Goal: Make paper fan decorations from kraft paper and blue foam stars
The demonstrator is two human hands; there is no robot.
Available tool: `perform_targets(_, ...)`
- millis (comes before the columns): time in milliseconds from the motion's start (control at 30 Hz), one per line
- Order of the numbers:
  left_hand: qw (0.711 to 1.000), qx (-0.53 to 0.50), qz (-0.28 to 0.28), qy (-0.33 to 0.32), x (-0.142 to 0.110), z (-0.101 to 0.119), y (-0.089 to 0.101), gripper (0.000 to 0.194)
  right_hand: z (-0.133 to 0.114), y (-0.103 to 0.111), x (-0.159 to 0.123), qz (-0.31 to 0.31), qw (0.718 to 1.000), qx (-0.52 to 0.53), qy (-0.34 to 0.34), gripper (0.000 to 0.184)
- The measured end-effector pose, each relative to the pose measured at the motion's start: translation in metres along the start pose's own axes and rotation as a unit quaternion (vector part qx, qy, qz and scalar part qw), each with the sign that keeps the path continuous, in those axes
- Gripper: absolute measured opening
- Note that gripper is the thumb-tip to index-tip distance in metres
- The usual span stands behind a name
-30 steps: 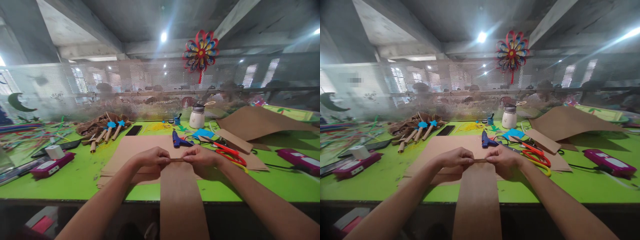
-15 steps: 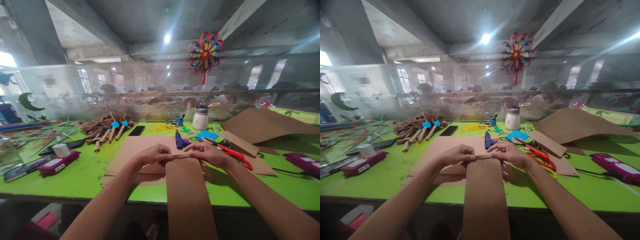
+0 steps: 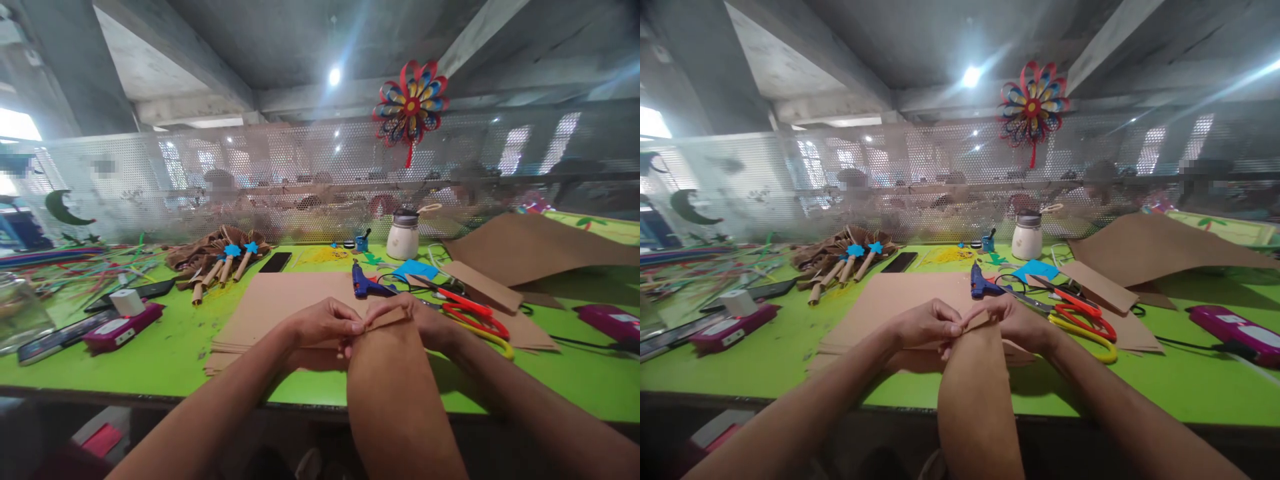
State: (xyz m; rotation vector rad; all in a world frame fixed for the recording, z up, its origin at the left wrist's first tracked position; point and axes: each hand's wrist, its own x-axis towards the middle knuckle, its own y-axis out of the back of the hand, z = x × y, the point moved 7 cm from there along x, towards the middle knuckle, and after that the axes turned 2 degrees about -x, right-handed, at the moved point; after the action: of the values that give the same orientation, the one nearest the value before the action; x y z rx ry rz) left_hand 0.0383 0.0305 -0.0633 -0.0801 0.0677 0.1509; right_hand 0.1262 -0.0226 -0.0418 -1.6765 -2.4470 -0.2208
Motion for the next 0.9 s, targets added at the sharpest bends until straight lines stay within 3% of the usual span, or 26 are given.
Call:
perform_targets(100,0.999,-0.049,0.003,0.022,0.000,-0.011,-0.009,0.030,-0.002,0.004,0.001,0.010,0.999,-0.026,0.044,0.012)
perform_targets(200,0.998,-0.039,0.039,0.035,0.000,-0.014,-0.006,0.033,0.002,0.012,0.001,0.040,0.998,-0.024,0.040,0.013)
perform_targets(333,0.990,0.056,0.130,-0.013,0.000,0.002,0.020,0.031,0.014,0.022,0.002,0.063,0.997,-0.022,-0.031,0.021)
perform_targets(433,0.969,0.130,0.203,-0.059,-0.003,0.019,0.039,0.031,0.022,0.027,0.006,0.064,0.989,-0.117,-0.067,0.026)
perform_targets(600,0.942,0.282,0.181,-0.022,0.000,0.016,0.034,0.039,0.027,0.033,0.014,0.105,0.950,-0.291,-0.031,0.023)
perform_targets(733,0.913,0.364,0.185,-0.012,0.005,0.009,0.036,0.028,0.032,0.031,0.016,0.144,0.933,-0.329,-0.021,0.023)
perform_targets(900,0.894,0.401,0.198,-0.008,0.006,0.006,0.044,0.016,0.028,0.031,0.017,0.148,0.902,-0.407,0.003,0.013)
